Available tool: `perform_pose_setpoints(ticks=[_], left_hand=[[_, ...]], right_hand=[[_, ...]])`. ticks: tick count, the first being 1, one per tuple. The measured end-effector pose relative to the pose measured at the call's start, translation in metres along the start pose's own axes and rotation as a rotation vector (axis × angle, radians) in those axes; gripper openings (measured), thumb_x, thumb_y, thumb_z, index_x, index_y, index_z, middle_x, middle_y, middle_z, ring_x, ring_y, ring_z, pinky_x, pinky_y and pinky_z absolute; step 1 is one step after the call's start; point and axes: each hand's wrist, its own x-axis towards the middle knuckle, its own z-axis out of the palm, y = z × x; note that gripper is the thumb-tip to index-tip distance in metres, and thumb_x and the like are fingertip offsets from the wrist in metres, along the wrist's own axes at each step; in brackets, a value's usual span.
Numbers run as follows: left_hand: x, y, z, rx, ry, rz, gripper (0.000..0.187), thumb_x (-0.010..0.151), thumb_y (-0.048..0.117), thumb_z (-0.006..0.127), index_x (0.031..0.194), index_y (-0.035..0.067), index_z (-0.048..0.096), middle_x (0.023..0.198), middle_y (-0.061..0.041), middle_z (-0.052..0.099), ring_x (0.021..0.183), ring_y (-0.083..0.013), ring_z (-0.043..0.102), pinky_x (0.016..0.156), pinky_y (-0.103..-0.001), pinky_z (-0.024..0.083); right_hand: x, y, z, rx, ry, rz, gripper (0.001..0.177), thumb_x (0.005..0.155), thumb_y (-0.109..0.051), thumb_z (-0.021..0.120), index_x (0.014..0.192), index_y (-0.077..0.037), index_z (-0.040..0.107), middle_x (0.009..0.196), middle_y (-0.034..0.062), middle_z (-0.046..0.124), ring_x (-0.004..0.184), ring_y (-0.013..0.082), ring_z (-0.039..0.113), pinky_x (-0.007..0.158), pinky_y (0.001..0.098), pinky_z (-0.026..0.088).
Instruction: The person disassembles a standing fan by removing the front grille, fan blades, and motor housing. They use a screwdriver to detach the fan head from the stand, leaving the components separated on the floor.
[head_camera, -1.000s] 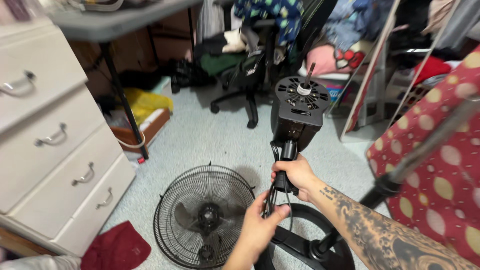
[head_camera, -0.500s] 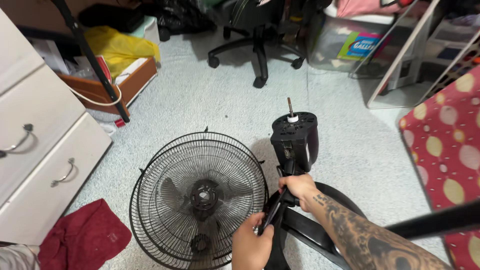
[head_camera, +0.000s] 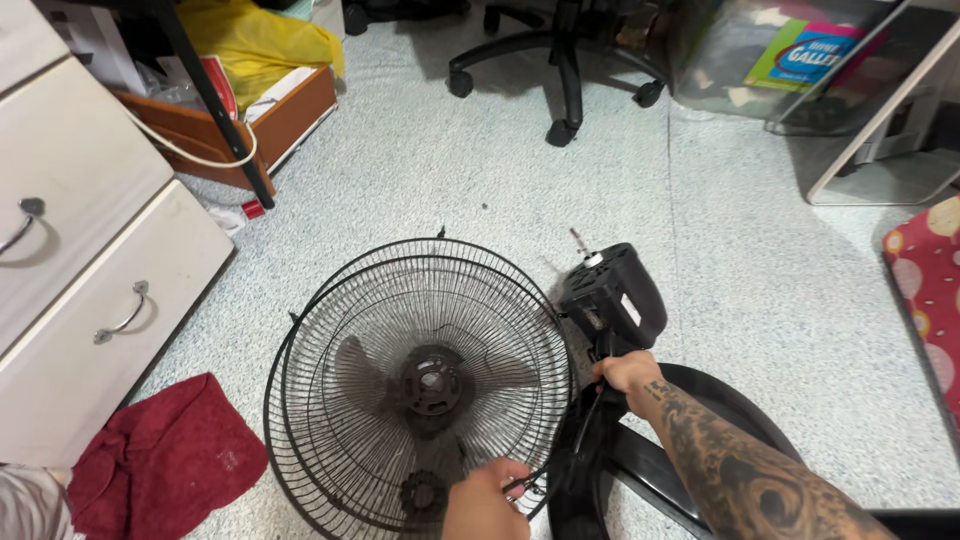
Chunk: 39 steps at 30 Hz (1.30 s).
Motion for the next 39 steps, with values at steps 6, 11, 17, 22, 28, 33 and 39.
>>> perform_pose_setpoints(ticks=[6,11,17,22,28,33,39], left_hand=[[0.026,-0.027,-0.002,0.141,-0.046,-0.159,0.030,0.088,0.010,0.071,0.109,0.030,0.076,0.101,0.001,0.081,0.098,-0.0119,0.077,0.095,-0.030,0.057],[0.046,-0.050,0.015,0.033,-0.110,0.048,0.031,0.082,0.008,0.074,0.106,0.026,0.079,0.092,-0.001,0.078,0.091,-0.0095,0.079,0.088,-0.029,0.063],[0.051,-0.050,0.026,-0.058,-0.233,-0.081,0.029,0.084,0.016,0.080,0.112,0.019,0.081,0.089,-0.009,0.080,0.080,-0.0109,0.076,0.082,-0.024,0.060],[0.047,-0.033,0.023,-0.879,-0.426,-0.152,0.053,0.076,0.000,0.080,0.127,0.004,0.071,0.095,-0.014,0.080,0.076,-0.0193,0.074,0.073,-0.037,0.060],[0.046,-0.021,0.032,-0.466,-0.152,-0.324,0.048,0.075,0.010,0.083,0.122,0.013,0.075,0.110,-0.011,0.082,0.096,-0.0172,0.078,0.091,-0.034,0.062],[0.038,-0.012,0.029,-0.148,-0.208,-0.287,0.041,0.082,0.025,0.082,0.122,0.020,0.075,0.118,-0.004,0.077,0.114,-0.0146,0.071,0.106,-0.031,0.052],[0.008,0.031,0.023,0.025,-0.210,-0.098,0.039,0.087,0.037,0.075,0.120,0.015,0.074,0.115,-0.004,0.075,0.113,-0.0170,0.070,0.104,-0.030,0.052]], right_hand=[[0.034,0.001,0.007,-0.101,0.149,-0.046,0.024,0.080,-0.005,0.082,0.086,0.015,0.071,0.081,0.0196,0.072,0.064,0.0271,0.067,0.060,0.0424,0.055],[0.039,-0.002,0.003,-0.008,0.116,-0.014,0.031,0.079,-0.007,0.082,0.093,0.018,0.071,0.088,0.0236,0.074,0.070,0.0321,0.069,0.060,0.0459,0.057],[0.021,-0.010,0.003,0.101,0.157,0.041,0.073,0.081,-0.008,0.084,0.132,0.013,0.037,0.111,0.0284,0.067,0.085,0.0352,0.072,0.068,0.0488,0.062],[0.019,0.004,0.007,0.320,-0.149,0.039,0.062,0.084,-0.020,0.076,0.135,0.008,0.054,0.115,0.0201,0.069,0.099,0.0348,0.068,0.083,0.0523,0.059],[0.017,0.022,-0.010,0.179,-0.177,-0.009,0.073,0.092,-0.037,0.069,0.152,-0.012,0.037,0.153,0.0138,0.047,0.142,0.0360,0.045,0.118,0.0532,0.037],[-0.024,0.016,-0.034,0.276,-0.106,-0.142,0.073,0.093,-0.037,0.065,0.155,-0.009,0.039,0.157,0.0174,0.049,0.146,0.0340,0.045,0.120,0.0493,0.036],[-0.126,-0.001,-0.075,0.653,-0.288,-0.161,0.058,0.102,-0.037,0.047,0.152,-0.007,0.043,0.153,0.0211,0.049,0.140,0.0333,0.049,0.117,0.0453,0.039]])
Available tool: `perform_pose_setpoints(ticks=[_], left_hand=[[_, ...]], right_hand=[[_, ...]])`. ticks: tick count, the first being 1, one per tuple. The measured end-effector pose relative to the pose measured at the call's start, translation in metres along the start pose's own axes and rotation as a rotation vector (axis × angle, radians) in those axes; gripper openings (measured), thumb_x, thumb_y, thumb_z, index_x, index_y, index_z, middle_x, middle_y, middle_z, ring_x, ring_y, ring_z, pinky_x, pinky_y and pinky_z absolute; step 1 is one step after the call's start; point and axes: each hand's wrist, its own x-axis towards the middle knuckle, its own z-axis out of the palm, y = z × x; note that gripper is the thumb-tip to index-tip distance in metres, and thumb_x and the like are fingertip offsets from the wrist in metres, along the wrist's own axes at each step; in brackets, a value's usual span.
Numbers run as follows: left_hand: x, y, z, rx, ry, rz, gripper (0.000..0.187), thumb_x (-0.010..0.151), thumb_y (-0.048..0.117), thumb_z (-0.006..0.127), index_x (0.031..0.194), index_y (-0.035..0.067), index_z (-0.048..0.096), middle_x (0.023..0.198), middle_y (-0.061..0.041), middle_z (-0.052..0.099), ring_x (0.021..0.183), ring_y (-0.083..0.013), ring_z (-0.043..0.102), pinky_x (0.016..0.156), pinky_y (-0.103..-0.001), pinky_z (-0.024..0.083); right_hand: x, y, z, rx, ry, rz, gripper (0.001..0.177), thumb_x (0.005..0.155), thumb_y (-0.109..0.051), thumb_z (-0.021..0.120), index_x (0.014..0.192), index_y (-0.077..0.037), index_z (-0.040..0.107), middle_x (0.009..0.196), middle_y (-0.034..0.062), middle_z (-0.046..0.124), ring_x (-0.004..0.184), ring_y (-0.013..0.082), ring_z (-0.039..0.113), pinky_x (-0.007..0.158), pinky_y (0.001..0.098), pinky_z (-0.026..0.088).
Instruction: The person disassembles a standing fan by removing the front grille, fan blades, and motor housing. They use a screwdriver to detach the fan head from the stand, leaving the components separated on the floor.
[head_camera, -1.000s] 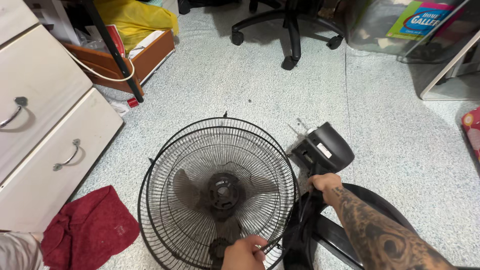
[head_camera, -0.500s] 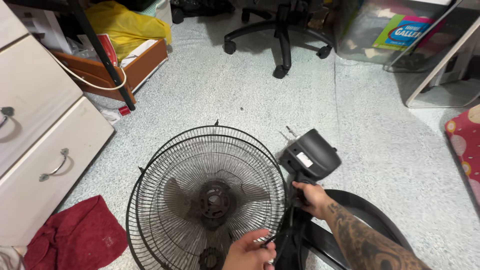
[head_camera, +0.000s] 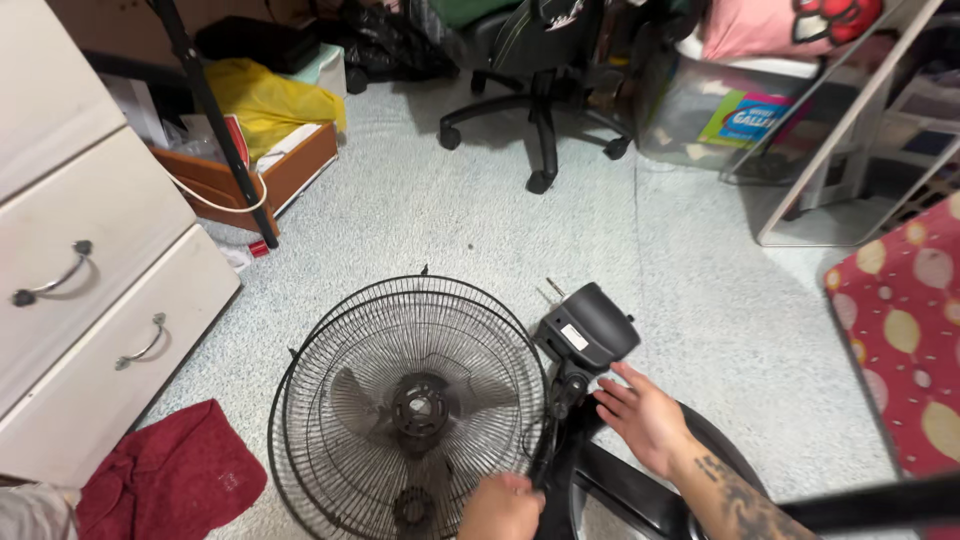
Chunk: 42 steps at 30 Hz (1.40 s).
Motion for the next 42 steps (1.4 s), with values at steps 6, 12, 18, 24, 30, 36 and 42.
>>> perform_pose_setpoints(ticks=[6,12,18,24,30,36,42], left_hand=[[-0.077,0.064,-0.010,-0.844,0.113,0.209,0.041,0.092,0.030,0.064,0.125,0.006,0.072,0.123,-0.011,0.076,0.114,-0.0246,0.073,0.100,-0.038,0.052],[-0.186,0.121,-0.006,-1.289,-0.173,0.313,0.054,0.098,0.031,0.054,0.147,0.010,0.052,0.148,-0.011,0.062,0.132,-0.0300,0.061,0.109,-0.045,0.046],[-0.293,0.151,0.002,-1.380,-0.300,0.459,0.053,0.100,0.029,0.051,0.148,0.006,0.050,0.149,-0.012,0.061,0.132,-0.0278,0.060,0.109,-0.044,0.046],[-0.384,0.171,0.024,-1.391,-0.371,0.472,0.053,0.099,0.028,0.049,0.148,0.008,0.049,0.149,-0.009,0.061,0.130,-0.0263,0.061,0.108,-0.042,0.047],[-0.437,0.189,0.059,-1.241,-0.486,0.563,0.057,0.099,0.029,0.052,0.151,0.007,0.046,0.149,-0.011,0.060,0.128,-0.0282,0.061,0.104,-0.042,0.049],[-0.431,0.195,0.103,-1.095,-0.473,0.556,0.056,0.098,0.029,0.052,0.150,0.008,0.047,0.147,-0.009,0.061,0.124,-0.0251,0.062,0.103,-0.041,0.049],[-0.364,0.180,0.137,-1.053,-0.447,0.497,0.053,0.099,0.028,0.052,0.148,0.007,0.050,0.144,-0.011,0.063,0.120,-0.0246,0.063,0.102,-0.043,0.050]], right_hand=[[-0.118,-0.044,0.004,0.347,-0.029,0.004,0.062,0.100,-0.048,0.046,0.146,-0.006,0.047,0.146,0.0272,0.054,0.133,0.0366,0.053,0.111,0.0455,0.043],[-0.237,-0.071,-0.003,0.594,-0.064,-0.032,0.056,0.098,-0.050,0.050,0.134,-0.007,0.051,0.144,0.0272,0.054,0.132,0.0395,0.053,0.110,0.0478,0.043],[-0.348,-0.110,-0.025,0.650,-0.098,-0.106,0.059,0.098,-0.049,0.049,0.136,-0.005,0.052,0.145,0.0315,0.054,0.135,0.0413,0.053,0.110,0.0477,0.043],[-0.442,-0.150,-0.060,0.652,-0.162,-0.238,0.060,0.097,-0.049,0.050,0.137,-0.005,0.051,0.147,0.0300,0.053,0.136,0.0417,0.052,0.112,0.0496,0.042],[-0.493,-0.173,-0.110,0.600,-0.184,-0.329,0.063,0.096,-0.051,0.050,0.140,-0.006,0.049,0.148,0.0276,0.053,0.137,0.0399,0.051,0.111,0.0502,0.041],[-0.469,-0.151,-0.160,0.533,-0.157,-0.319,0.064,0.097,-0.050,0.049,0.144,-0.006,0.047,0.151,0.0252,0.050,0.138,0.0358,0.051,0.113,0.0492,0.043],[-0.393,-0.112,-0.189,0.470,-0.079,-0.180,0.064,0.098,-0.050,0.048,0.145,-0.007,0.045,0.150,0.0236,0.051,0.138,0.0345,0.051,0.113,0.0483,0.042]])
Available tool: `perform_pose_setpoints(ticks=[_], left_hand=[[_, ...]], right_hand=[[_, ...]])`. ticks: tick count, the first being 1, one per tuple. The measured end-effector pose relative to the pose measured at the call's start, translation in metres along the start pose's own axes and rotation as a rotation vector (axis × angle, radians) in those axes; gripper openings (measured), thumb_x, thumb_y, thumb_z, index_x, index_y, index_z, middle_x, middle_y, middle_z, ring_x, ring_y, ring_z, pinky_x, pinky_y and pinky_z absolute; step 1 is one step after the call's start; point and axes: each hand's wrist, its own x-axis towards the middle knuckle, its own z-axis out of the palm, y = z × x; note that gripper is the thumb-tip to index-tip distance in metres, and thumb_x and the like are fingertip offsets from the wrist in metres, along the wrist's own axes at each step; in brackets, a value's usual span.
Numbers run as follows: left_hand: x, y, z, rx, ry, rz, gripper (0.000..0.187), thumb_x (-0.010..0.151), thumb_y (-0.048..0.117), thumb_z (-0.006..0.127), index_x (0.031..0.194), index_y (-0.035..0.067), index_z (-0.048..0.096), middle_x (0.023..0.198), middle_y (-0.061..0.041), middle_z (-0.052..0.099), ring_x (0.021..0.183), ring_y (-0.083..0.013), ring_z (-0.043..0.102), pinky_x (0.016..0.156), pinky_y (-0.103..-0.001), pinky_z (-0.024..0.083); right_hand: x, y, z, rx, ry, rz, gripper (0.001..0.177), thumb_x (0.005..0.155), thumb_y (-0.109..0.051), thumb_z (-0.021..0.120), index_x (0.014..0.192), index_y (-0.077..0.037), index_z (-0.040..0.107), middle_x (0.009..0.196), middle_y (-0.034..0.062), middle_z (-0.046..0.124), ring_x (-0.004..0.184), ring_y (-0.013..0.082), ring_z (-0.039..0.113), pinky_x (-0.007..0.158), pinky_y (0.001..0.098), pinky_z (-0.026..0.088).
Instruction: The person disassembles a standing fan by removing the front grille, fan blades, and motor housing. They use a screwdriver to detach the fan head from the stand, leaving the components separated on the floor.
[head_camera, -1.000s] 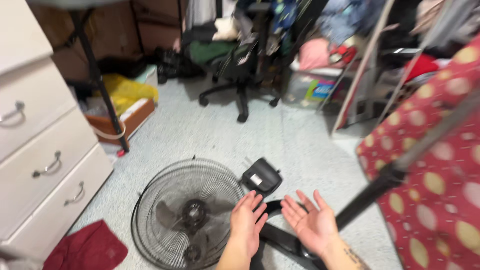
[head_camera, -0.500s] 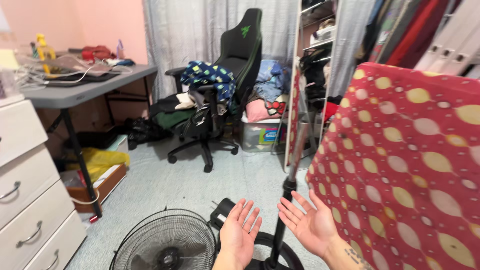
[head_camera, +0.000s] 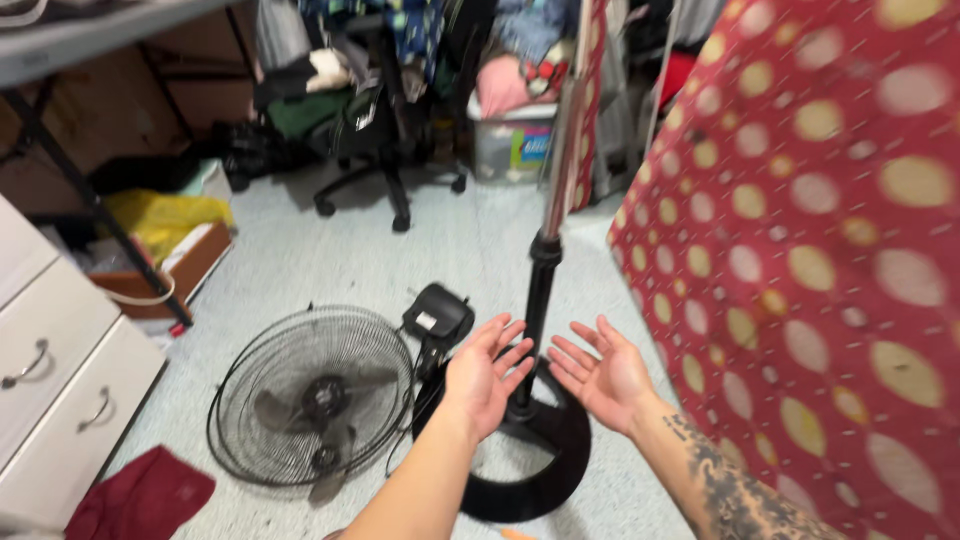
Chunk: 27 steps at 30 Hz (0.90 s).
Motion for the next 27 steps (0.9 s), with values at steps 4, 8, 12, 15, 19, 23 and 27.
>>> perform_pose_setpoints(ticks=[4,8,12,15,19,23,27], left_hand=[[0.041,-0.026,-0.033,-0.010,0.063,-0.053,0.051,0.100,0.028,0.051,0.147,0.008,0.051,0.144,-0.010,0.063,0.121,-0.0251,0.063,0.103,-0.043,0.050],[0.079,-0.054,-0.062,0.013,0.111,-0.111,0.049,0.099,0.028,0.051,0.145,0.011,0.052,0.144,-0.008,0.063,0.121,-0.0251,0.063,0.103,-0.042,0.050],[0.105,-0.061,-0.073,0.071,0.114,-0.123,0.049,0.098,0.026,0.053,0.144,0.009,0.054,0.144,-0.010,0.063,0.121,-0.0262,0.064,0.103,-0.042,0.050],[0.113,-0.058,-0.083,0.094,0.182,-0.117,0.047,0.098,0.024,0.054,0.142,0.008,0.055,0.143,-0.012,0.064,0.120,-0.0275,0.065,0.102,-0.042,0.050],[0.116,-0.062,-0.091,0.070,0.266,-0.090,0.046,0.098,0.024,0.053,0.140,0.006,0.055,0.140,-0.013,0.065,0.119,-0.0280,0.065,0.103,-0.043,0.051],[0.115,-0.071,-0.084,0.030,0.294,-0.101,0.045,0.097,0.022,0.052,0.139,0.007,0.055,0.138,-0.011,0.065,0.118,-0.0288,0.066,0.103,-0.044,0.051],[0.113,-0.078,-0.076,-0.030,0.291,-0.095,0.045,0.096,0.021,0.055,0.139,0.006,0.056,0.136,-0.013,0.066,0.117,-0.0288,0.066,0.101,-0.043,0.051]], right_hand=[[0.047,0.030,-0.026,-0.043,0.072,0.071,0.063,0.099,-0.050,0.047,0.144,-0.007,0.048,0.148,0.0237,0.053,0.136,0.0349,0.052,0.111,0.0472,0.043],[0.098,0.067,-0.064,-0.119,0.191,0.140,0.058,0.099,-0.049,0.049,0.142,-0.009,0.052,0.145,0.0206,0.057,0.131,0.0323,0.056,0.108,0.0452,0.046],[0.139,0.123,-0.107,-0.203,0.269,0.246,0.056,0.099,-0.049,0.051,0.139,-0.010,0.055,0.141,0.0176,0.061,0.127,0.0288,0.059,0.105,0.0425,0.048],[0.172,0.176,-0.146,-0.209,0.267,0.304,0.051,0.101,-0.047,0.050,0.136,-0.012,0.057,0.130,0.0121,0.067,0.114,0.0227,0.064,0.096,0.0380,0.051],[0.191,0.257,-0.196,-0.467,0.262,0.199,0.033,0.096,-0.024,0.067,0.122,-0.003,0.068,0.097,0.0116,0.071,0.083,0.0232,0.064,0.075,0.0387,0.055],[0.167,0.308,-0.222,-1.269,0.223,0.035,0.028,0.076,-0.015,0.080,0.103,-0.008,0.079,0.097,0.0120,0.081,0.089,0.0210,0.078,0.082,0.0319,0.060],[0.139,0.328,-0.230,-1.644,0.039,0.197,0.027,0.082,-0.019,0.075,0.108,-0.012,0.074,0.102,0.0112,0.077,0.097,0.0250,0.077,0.087,0.0378,0.062]])
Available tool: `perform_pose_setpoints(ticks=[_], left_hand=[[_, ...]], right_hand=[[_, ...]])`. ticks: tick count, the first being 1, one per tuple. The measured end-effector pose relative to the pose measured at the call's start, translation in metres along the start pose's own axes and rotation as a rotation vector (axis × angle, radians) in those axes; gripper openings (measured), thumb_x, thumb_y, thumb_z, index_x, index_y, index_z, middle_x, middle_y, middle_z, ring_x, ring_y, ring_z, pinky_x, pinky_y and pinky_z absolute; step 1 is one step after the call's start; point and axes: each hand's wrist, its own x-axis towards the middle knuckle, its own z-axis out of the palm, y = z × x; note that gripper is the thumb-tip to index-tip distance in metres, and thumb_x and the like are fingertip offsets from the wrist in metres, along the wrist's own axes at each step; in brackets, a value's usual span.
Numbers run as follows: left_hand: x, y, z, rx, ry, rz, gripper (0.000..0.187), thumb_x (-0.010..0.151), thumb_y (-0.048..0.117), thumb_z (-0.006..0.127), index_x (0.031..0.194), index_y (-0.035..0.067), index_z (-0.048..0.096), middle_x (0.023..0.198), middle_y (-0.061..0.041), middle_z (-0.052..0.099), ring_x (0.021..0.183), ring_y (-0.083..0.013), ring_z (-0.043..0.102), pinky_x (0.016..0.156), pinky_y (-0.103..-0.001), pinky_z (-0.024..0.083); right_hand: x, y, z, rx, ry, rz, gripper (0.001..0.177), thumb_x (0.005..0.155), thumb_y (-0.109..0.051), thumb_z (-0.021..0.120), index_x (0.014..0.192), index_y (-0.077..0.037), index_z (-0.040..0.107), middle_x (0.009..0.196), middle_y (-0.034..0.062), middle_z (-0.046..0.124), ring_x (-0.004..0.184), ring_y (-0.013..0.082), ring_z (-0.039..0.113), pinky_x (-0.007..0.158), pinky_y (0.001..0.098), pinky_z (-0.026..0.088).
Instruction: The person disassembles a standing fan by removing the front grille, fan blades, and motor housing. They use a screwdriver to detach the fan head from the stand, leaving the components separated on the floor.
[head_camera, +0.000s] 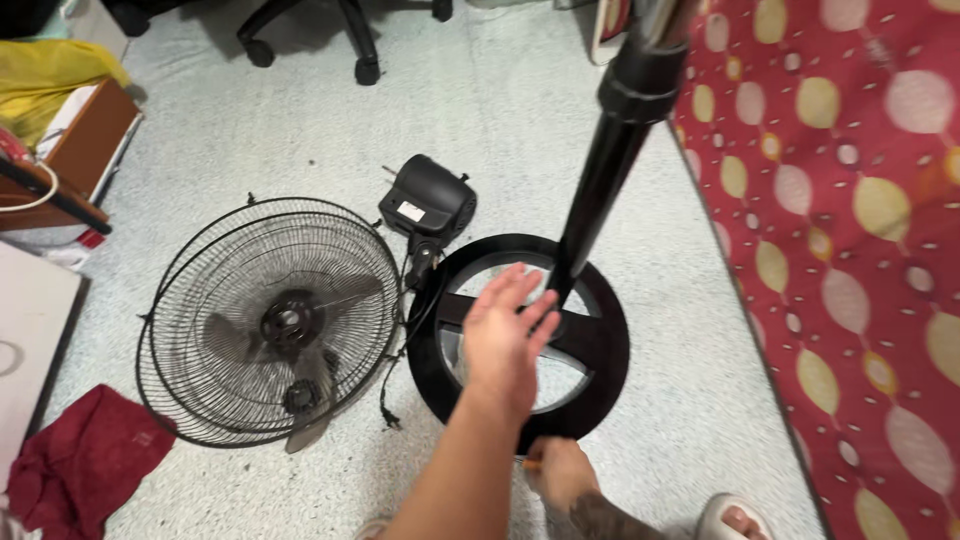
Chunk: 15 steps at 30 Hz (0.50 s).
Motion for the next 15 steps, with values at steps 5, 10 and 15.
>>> perform_pose_setpoints(ticks=[5,10,15], left_hand=[[-0.005,0.006,-0.008,0.050,0.003,-0.025,0.047,0.095,0.023,0.057,0.137,0.003,0.057,0.134,-0.016,0.068,0.116,-0.0307,0.068,0.100,-0.042,0.054],[0.001,0.024,-0.021,0.075,0.026,0.005,0.048,0.097,0.027,0.054,0.140,0.005,0.055,0.139,-0.013,0.065,0.118,-0.0286,0.067,0.100,-0.042,0.052],[0.005,0.029,-0.014,0.052,-0.021,0.008,0.048,0.098,0.026,0.053,0.142,0.006,0.054,0.141,-0.012,0.064,0.117,-0.0274,0.066,0.102,-0.042,0.052]], right_hand=[[-0.001,0.013,0.013,-0.333,-0.020,-0.133,0.019,0.092,-0.024,0.064,0.109,-0.018,0.069,0.109,0.0069,0.067,0.107,0.0301,0.067,0.089,0.0456,0.057],[0.016,0.035,0.013,-0.286,-0.211,-0.294,0.019,0.089,-0.022,0.075,0.103,-0.011,0.070,0.100,0.0110,0.072,0.095,0.0297,0.070,0.085,0.0431,0.056],[0.032,0.035,-0.025,0.335,-0.490,-0.264,0.013,0.080,-0.003,0.081,0.093,-0.001,0.077,0.079,0.0066,0.075,0.072,0.0157,0.068,0.065,0.0312,0.055]])
